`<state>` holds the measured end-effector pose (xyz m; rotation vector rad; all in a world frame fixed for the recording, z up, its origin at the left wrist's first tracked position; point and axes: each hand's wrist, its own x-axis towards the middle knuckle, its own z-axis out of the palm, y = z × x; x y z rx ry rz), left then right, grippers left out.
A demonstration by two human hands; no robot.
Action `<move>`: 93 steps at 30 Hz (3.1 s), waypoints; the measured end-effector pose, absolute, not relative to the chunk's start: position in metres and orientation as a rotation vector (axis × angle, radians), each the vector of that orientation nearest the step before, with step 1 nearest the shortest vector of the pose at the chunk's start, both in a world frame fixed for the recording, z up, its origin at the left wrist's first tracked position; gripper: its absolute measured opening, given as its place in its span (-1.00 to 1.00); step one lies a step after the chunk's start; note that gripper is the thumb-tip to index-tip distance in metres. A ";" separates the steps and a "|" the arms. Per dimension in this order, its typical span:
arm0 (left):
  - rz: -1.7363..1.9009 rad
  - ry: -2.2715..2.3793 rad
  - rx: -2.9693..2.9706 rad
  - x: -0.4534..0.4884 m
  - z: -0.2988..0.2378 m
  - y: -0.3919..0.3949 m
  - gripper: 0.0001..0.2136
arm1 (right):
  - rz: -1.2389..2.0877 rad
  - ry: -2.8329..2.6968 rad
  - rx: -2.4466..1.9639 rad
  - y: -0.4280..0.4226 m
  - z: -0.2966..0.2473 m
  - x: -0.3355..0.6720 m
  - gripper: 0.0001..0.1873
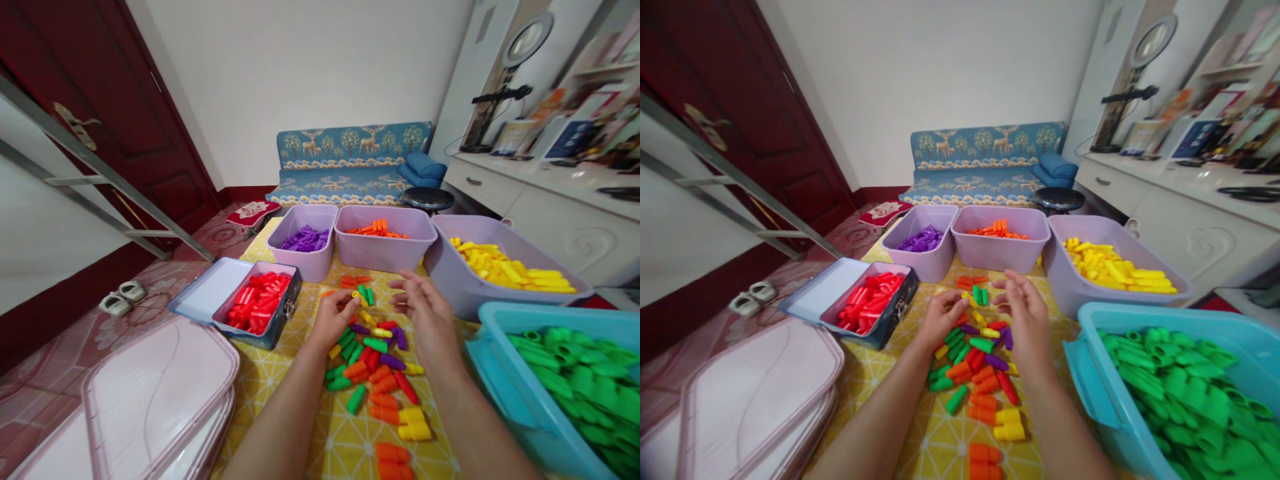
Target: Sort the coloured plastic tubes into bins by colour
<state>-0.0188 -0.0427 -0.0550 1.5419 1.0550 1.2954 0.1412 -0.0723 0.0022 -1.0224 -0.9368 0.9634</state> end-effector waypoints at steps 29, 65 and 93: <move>1.232 1.089 1.616 -0.019 -0.062 -0.041 -0.70 | 0.905 -1.167 -1.174 -0.062 -0.011 0.164 -0.65; 1.366 1.228 1.870 -0.021 -0.062 -0.037 -0.65 | 0.204 -2.163 -1.570 -0.055 -0.058 0.137 -0.53; 1.262 1.240 1.743 -0.020 -0.073 -0.033 -0.73 | -0.119 -0.964 -0.933 -0.086 0.034 0.140 -0.34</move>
